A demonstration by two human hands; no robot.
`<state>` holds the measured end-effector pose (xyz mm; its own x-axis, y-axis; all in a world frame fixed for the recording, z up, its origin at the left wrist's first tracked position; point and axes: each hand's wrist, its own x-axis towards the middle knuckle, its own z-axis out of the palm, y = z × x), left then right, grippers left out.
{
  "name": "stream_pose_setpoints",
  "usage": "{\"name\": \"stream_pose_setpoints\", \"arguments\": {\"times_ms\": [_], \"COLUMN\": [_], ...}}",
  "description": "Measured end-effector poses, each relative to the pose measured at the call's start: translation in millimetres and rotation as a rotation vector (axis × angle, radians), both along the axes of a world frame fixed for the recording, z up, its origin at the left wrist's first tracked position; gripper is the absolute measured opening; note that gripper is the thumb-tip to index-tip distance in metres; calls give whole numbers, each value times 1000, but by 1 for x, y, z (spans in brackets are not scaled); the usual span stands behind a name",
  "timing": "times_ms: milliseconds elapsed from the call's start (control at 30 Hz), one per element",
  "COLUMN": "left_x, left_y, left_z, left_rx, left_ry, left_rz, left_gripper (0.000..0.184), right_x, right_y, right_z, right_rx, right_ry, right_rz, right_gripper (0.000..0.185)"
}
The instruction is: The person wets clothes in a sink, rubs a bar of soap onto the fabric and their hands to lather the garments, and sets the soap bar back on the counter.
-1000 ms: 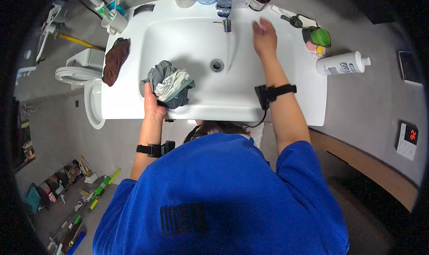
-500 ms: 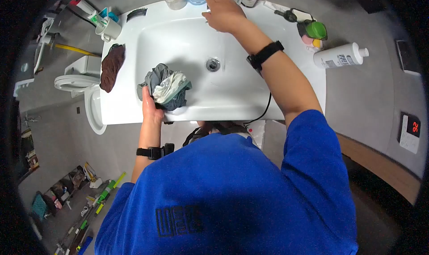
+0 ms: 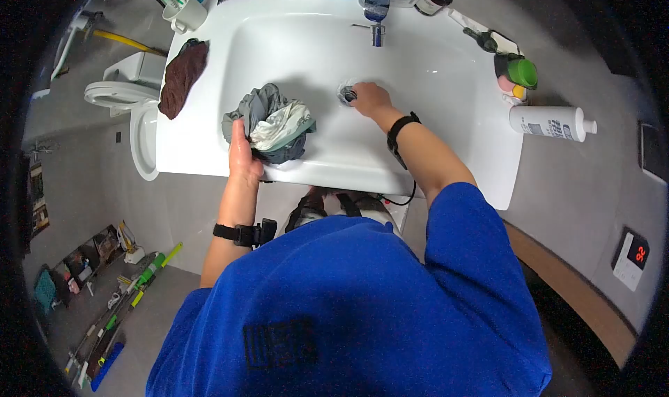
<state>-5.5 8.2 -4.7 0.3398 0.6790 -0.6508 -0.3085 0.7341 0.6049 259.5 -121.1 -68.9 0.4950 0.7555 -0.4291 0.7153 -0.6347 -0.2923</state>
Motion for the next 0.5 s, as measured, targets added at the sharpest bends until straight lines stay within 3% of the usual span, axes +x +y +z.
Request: {"name": "stream_pose_setpoints", "arguments": {"times_ms": [233, 300, 433, 500], "left_x": [0, -1, 0, 0], "left_y": [1, 0, 1, 2], "left_z": [2, 4, 4, 2], "left_rx": [0, -1, -3, -11], "left_ry": [14, 29, 50, 72], "left_rz": [-1, 3, 1, -1], "left_gripper": [45, 45, 45, 45], "right_x": [8, 10, 12, 11], "right_y": [10, 9, 9, 10], "right_z": [-35, -43, -62, -68], "right_rx": [44, 92, 99, 193], "right_ry": [0, 137, 98, 125], "right_rz": [-64, -176, -241, -434], "right_gripper": [21, 19, 23, 25]}}
